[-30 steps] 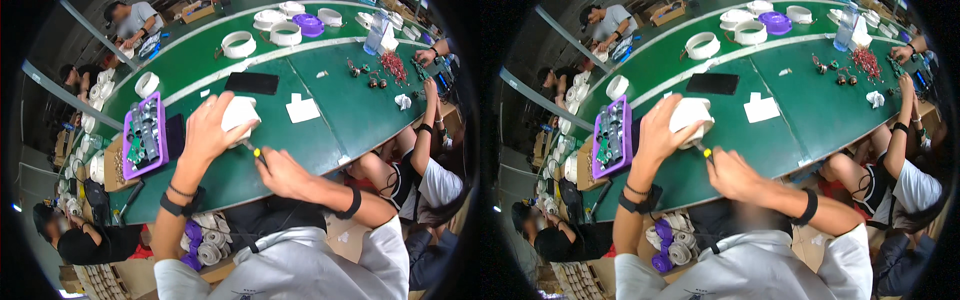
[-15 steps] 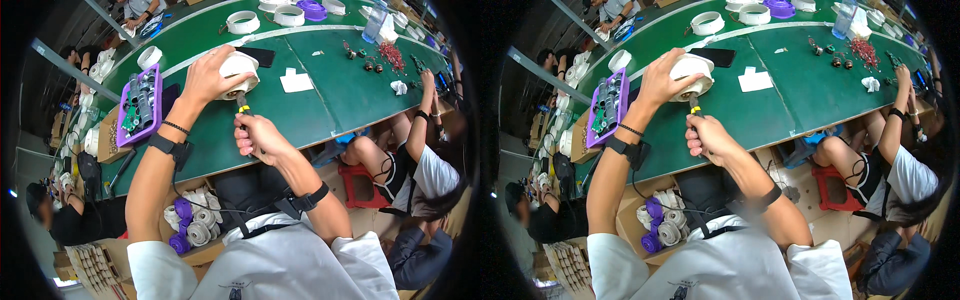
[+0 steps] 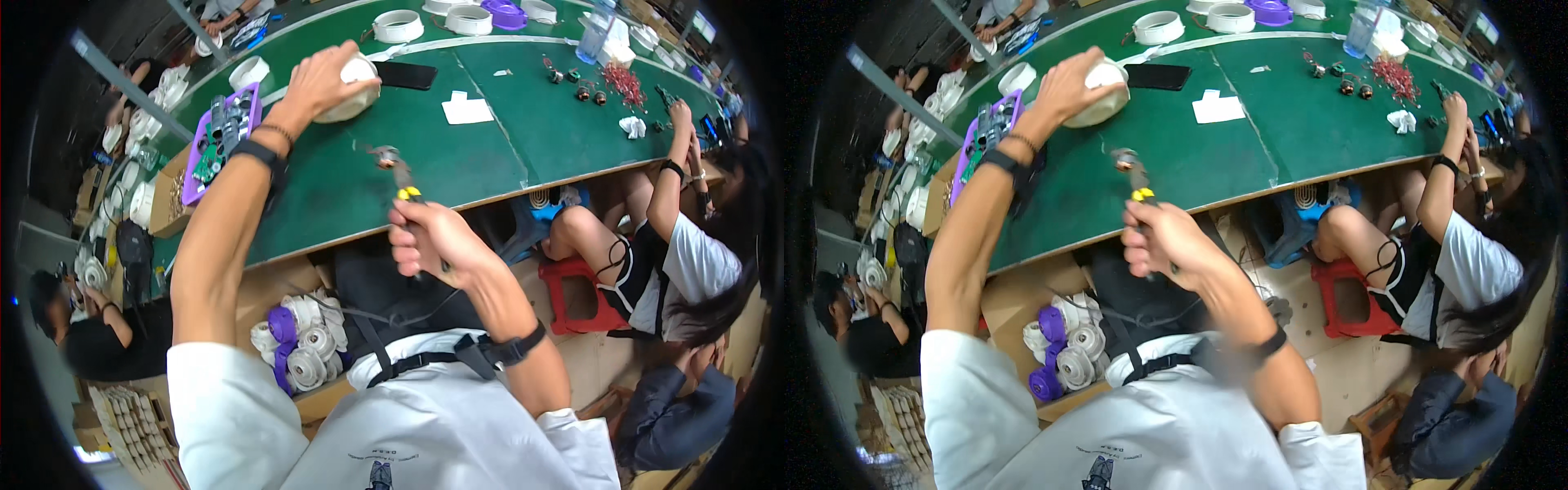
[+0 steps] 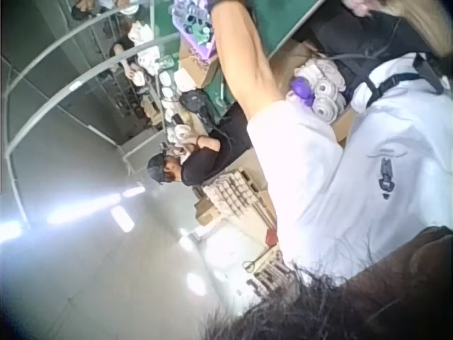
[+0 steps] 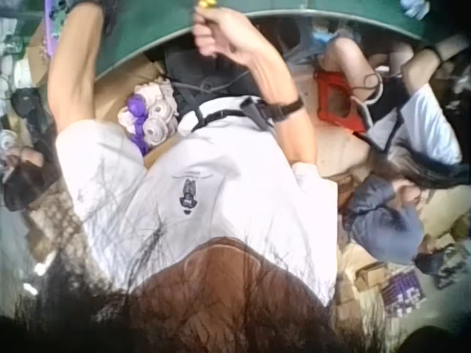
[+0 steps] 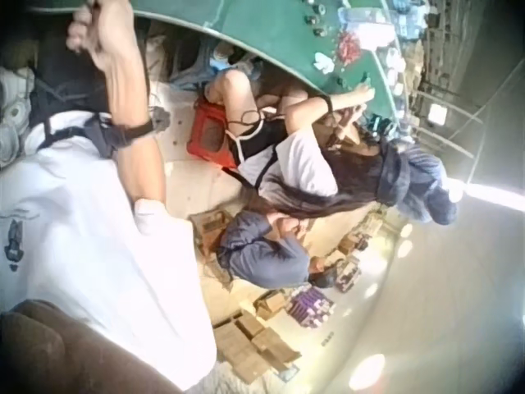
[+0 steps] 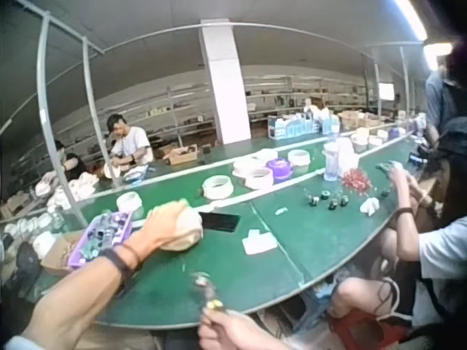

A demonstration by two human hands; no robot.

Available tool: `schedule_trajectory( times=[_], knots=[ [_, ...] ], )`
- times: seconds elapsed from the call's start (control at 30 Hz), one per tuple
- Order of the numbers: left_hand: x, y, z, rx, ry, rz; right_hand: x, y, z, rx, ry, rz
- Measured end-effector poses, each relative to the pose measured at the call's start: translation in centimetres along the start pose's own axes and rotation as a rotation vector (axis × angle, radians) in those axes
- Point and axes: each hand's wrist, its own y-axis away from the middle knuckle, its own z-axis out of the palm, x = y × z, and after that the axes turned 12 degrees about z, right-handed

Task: The person uses pliers to manipulate wires inside purple and white plastic housing units on a green workbench. They repeatedly pick up units, adjust internal components, and place them back on the table or into a box. Other workers are visible in the background performing similar tasks.

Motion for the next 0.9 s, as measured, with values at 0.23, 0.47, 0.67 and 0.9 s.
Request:
schedule_trajectory(
  times=[0.23, 0.47, 0.67, 0.9],
  knots=[
    [2.5, 0.4, -0.5, 0.117, 0.194, -0.092, -5.8, 7.1, -5.5, 0.769, 0.682, -0.509],
    [3.0, 0.6, -0.5, 0.182, 0.208, -0.149, -16.5, 10.4, -14.1, 1.703, 1.292, -0.429],
    [2.3, 1.6, -0.7, 0.224, 0.278, -0.191, -20.7, 8.1, -17.9, 2.148, 1.635, -0.222],
    [2.8, 1.7, -0.6, 0.159, 0.334, -0.323, -17.7, 10.5, -20.2, 2.227, 1.626, -0.356]
  ],
)
